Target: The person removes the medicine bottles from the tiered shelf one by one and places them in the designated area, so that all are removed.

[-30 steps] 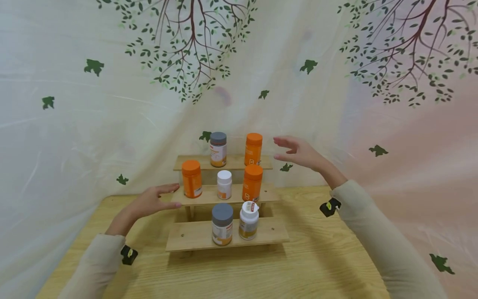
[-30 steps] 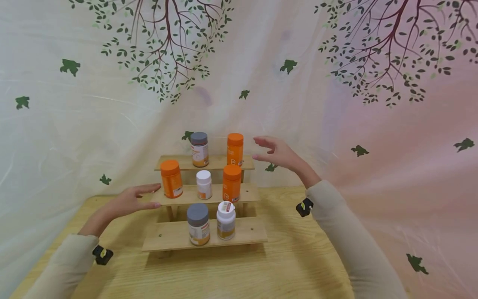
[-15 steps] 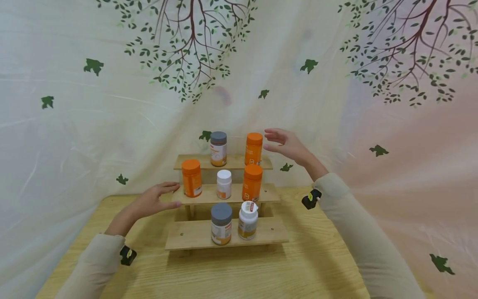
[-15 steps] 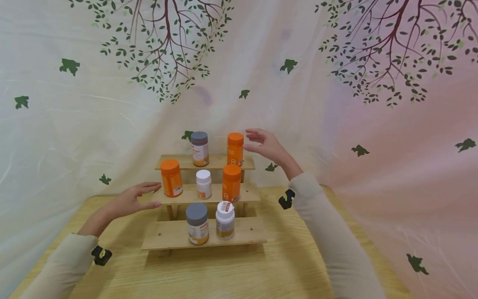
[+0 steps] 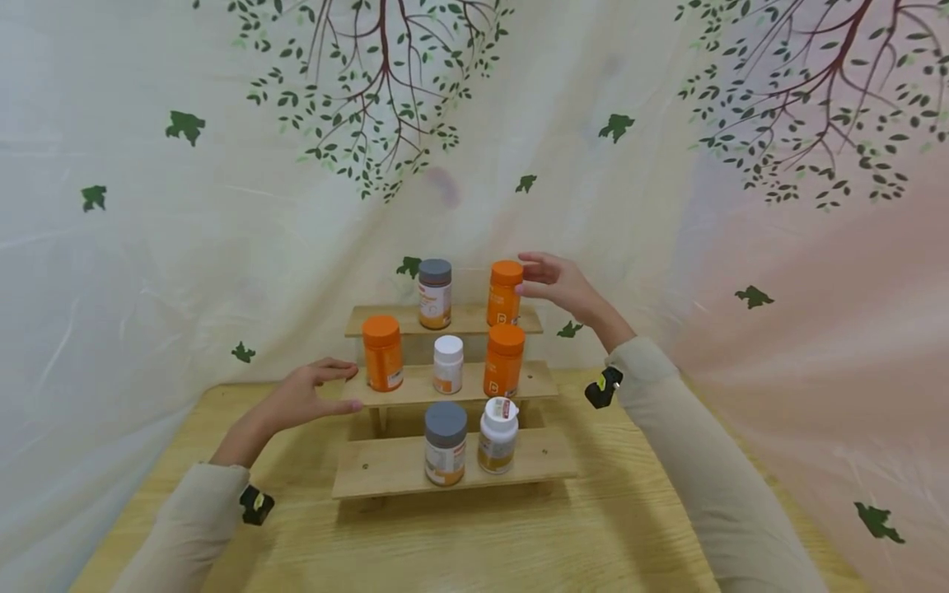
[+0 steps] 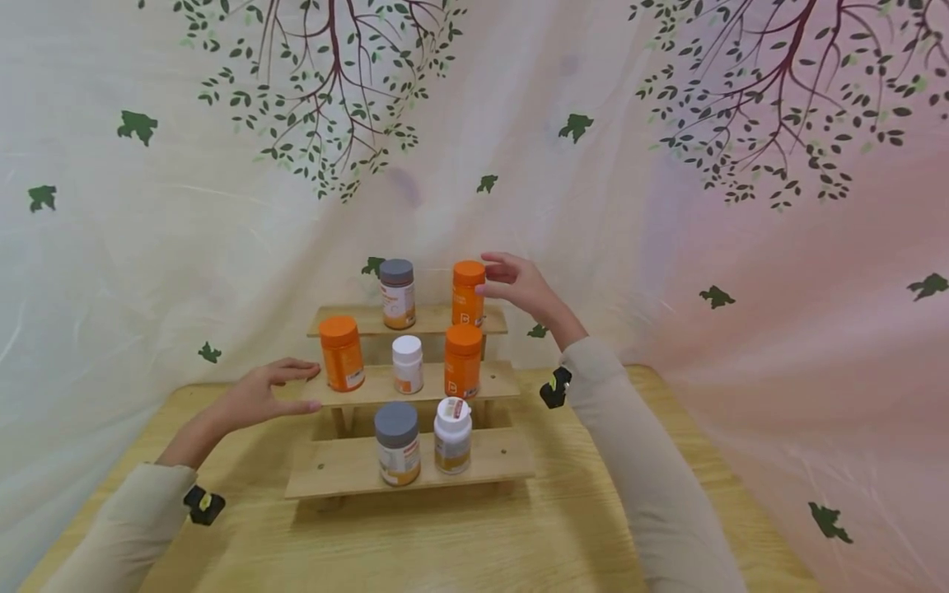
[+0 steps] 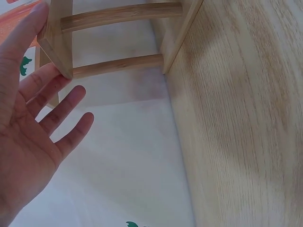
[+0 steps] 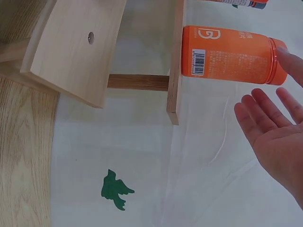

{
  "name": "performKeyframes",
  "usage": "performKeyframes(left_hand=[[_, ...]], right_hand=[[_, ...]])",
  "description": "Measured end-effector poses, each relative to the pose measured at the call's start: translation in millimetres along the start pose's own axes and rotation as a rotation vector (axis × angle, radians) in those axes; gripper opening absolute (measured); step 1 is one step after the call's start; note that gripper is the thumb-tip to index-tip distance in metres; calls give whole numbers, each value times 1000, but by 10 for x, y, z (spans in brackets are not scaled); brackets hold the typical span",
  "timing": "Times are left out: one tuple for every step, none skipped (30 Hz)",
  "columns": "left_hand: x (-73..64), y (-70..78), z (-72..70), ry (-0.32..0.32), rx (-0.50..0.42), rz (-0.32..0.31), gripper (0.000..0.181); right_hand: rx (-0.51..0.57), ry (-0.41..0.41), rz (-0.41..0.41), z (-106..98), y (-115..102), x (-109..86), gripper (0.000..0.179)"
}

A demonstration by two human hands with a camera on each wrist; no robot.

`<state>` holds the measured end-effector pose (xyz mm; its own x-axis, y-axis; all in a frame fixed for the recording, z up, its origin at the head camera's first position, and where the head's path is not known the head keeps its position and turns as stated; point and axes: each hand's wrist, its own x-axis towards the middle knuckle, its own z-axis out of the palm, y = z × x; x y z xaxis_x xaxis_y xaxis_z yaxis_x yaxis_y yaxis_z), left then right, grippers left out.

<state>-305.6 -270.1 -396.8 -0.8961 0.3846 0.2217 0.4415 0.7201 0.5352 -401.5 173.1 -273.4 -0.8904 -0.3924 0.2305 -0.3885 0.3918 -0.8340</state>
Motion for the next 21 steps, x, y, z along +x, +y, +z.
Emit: performKeyframes(left_hand=[[3, 0, -3, 4, -4, -2, 73], [4, 1, -3, 5, -5, -4, 74], [4, -1, -3, 6, -8, -8, 74], [2, 0, -4, 5, -16, -11, 74], [0, 3, -2, 5, -23, -15, 73], [-2, 4, 0, 4, -27, -17, 73], [-5, 6, 3, 3, -34, -18, 72], [-7, 9, 6, 1, -40, -14, 72], [-8, 9, 10, 1, -47, -15, 72], [-9, 10, 12, 1, -50, -12, 72], [-11, 15, 13, 1, -52, -10, 72], [-11, 11, 13, 0, -50, -5, 73], [-11, 11, 12, -2, -52, -3, 73], [-10, 9, 11, -3, -53, -3, 73], [-8, 4, 11, -2, -54, -5, 74], [-8, 5, 9, -2, -53, -4, 73], [-7, 6, 7, -2, -53, -4, 73], [-6, 2, 9, -2, -52, -5, 73], [-6, 5, 10, 0, -54, -7, 73], [-7, 3, 14, 3, -53, -8, 73], [-8, 1, 17, 7, -51, -8, 72]], right_hand=[[11, 3, 4, 1, 0, 8, 65], [19, 3, 8, 1, 2, 17, 65], [24, 1, 12, 3, 6, 25, 65], [29, -1, 15, 5, 14, 32, 66], [35, -4, 17, 9, 23, 42, 66], [42, -6, 20, 13, 32, 50, 66], [48, -10, 22, 19, 46, 60, 66], [55, -11, 26, 25, 57, 68, 66], [64, -10, 29, 30, 68, 75, 66], [71, -8, 32, 35, 78, 80, 66], [75, -8, 34, 41, 88, 85, 66], [81, -7, 38, 46, 98, 88, 67], [84, -5, 41, 50, 105, 89, 67], [90, -3, 43, 53, 107, 89, 67], [95, -3, 45, 56, 110, 91, 68], [99, -2, 47, 58, 111, 93, 68], [103, -2, 49, 60, 116, 98, 68], [110, 0, 50, 62, 119, 101, 68], [112, 1, 50, 64, 124, 106, 68], [114, -1, 48, 68, 132, 117, 67], [114, -4, 46, 73, 146, 129, 67]])
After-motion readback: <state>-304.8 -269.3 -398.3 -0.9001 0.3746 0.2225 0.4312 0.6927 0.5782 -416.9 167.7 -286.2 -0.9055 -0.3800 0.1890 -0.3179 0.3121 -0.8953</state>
